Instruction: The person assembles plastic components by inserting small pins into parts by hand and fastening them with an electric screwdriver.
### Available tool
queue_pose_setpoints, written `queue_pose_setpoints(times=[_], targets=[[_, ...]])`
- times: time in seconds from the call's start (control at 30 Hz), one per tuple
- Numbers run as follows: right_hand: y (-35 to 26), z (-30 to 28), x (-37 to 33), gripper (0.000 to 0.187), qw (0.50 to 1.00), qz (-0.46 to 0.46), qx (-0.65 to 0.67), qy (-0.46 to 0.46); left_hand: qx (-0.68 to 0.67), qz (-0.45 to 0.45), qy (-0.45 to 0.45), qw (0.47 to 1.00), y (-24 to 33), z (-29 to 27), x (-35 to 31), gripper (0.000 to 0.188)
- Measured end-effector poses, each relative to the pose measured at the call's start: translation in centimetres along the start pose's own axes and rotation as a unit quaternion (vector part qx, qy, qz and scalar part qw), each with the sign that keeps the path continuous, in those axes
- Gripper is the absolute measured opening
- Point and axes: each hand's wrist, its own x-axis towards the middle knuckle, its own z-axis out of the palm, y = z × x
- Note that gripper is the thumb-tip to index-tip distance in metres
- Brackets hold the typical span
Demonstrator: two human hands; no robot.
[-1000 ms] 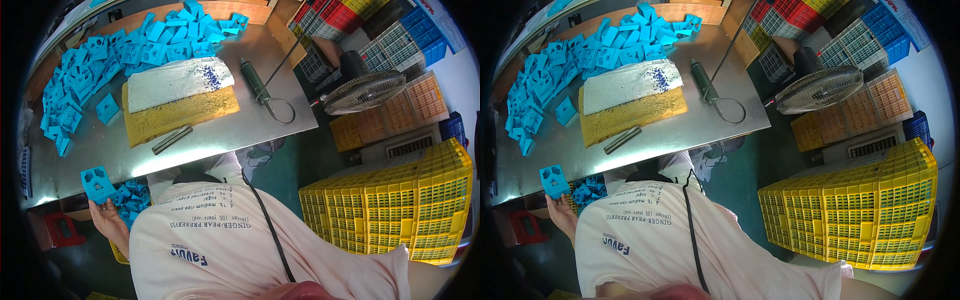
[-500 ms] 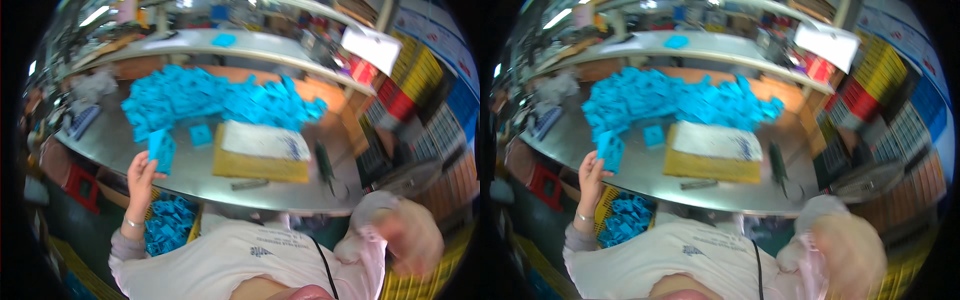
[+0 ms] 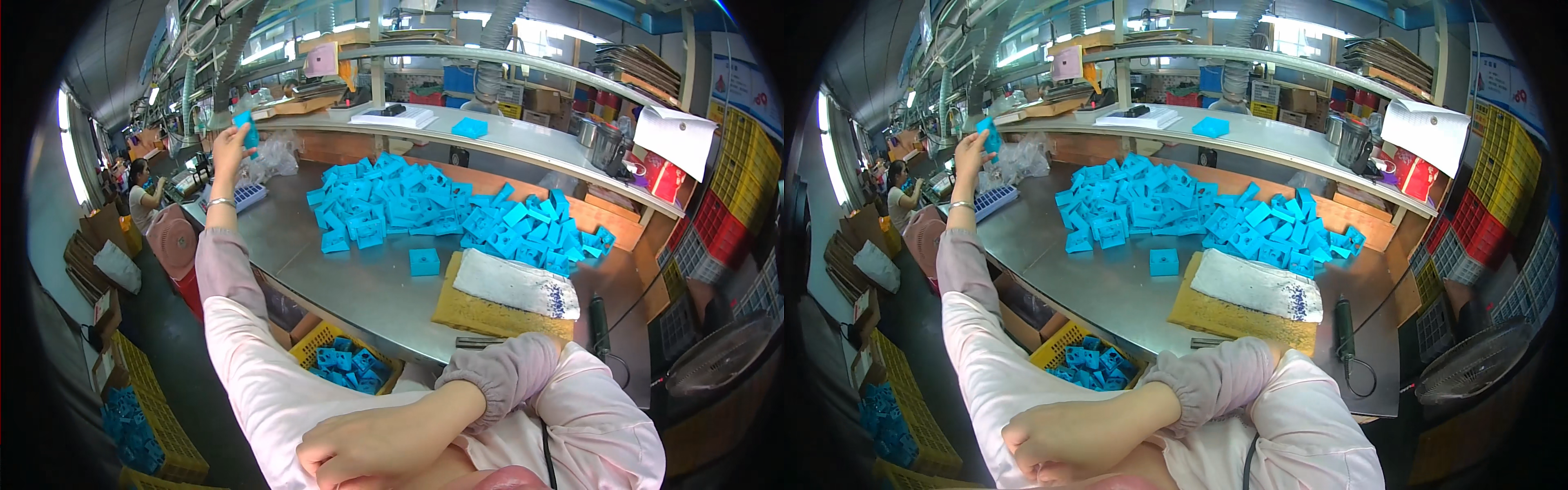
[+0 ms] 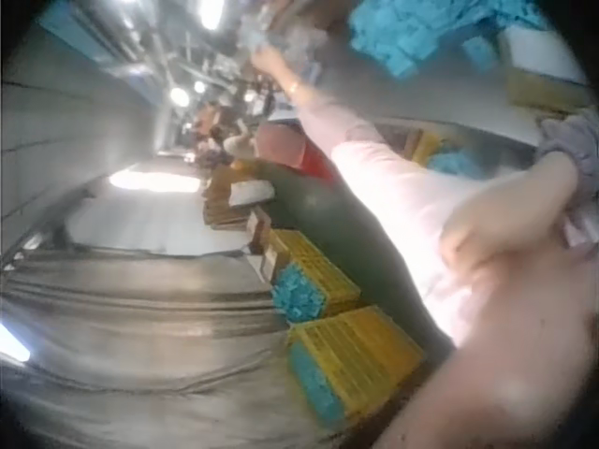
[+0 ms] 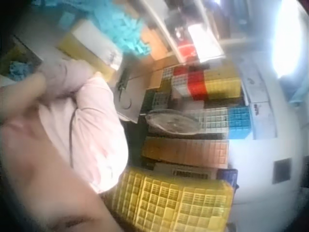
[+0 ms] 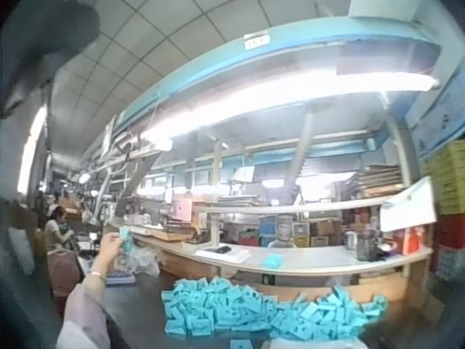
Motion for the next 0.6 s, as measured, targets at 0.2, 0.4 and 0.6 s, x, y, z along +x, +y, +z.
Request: queue_pose_setpoints(times=[0.2, 0.4, 0.6], targets=[[1.3, 1.0, -1.8, 0.013, 0.998, 0.043, -0.012, -0.042, -0.164, 0.037, 0.076, 0.983, -2.1, -4.8, -2.0, 0.020], [2.0, -0.8, -5.9, 0.014, 0.984, 0.126, -0.086, 0.091, -0.203, 0.012, 0.008, 0.979, -3.3, 0.4, -12.7, 0.019], [0.0, -0.7, -8.3, 0.019, 0.993, 0.116, -0.006, 0.016, -0.256, -0.074, -0.127, 0.955, -2.4, 4.6, -23.0, 0.021]])
